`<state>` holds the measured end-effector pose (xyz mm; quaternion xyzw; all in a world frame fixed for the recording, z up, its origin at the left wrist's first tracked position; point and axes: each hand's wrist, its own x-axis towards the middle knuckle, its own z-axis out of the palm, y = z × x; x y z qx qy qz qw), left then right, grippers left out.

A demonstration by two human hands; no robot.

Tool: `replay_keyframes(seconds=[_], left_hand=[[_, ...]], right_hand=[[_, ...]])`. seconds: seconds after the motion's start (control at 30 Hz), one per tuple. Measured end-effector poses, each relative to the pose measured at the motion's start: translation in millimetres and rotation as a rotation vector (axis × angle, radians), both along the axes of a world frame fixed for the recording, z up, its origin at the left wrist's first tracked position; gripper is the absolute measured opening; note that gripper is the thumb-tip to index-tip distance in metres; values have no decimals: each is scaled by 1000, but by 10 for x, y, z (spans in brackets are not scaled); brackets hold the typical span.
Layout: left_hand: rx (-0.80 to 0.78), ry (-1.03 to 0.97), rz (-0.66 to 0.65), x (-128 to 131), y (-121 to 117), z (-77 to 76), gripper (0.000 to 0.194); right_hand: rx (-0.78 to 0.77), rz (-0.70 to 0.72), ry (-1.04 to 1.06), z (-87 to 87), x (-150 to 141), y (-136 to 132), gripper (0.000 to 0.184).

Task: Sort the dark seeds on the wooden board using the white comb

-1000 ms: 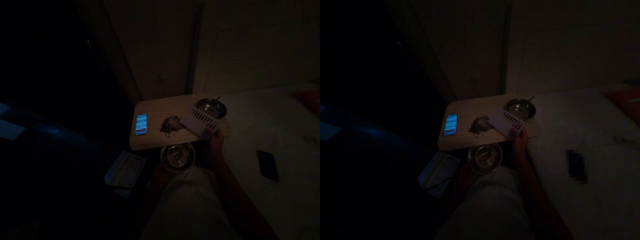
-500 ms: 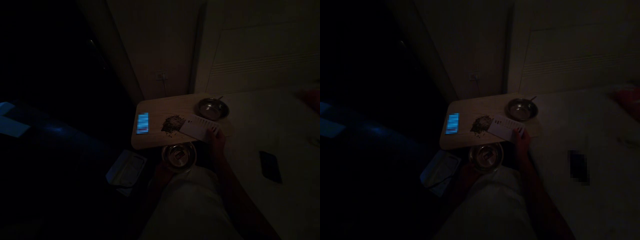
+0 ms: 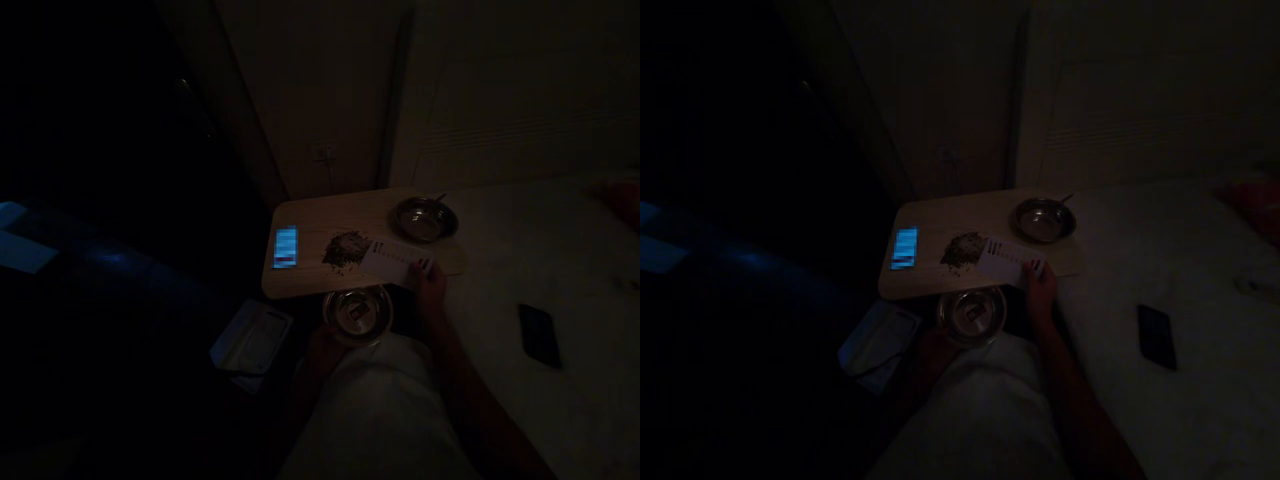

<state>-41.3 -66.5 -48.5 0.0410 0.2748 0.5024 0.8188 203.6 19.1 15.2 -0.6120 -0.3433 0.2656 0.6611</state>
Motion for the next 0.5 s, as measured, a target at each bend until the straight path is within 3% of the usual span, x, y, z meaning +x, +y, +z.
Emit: replay_keyframes(seconds=[0.23,0.5], left_hand=[[24,1,-3,-14,2,-89,46],[29,14,-8,-2,0,-20,47]], right_hand=[[11,16,51,-33,-17,-1,37],[-4,39,29,-101,11,4,41]])
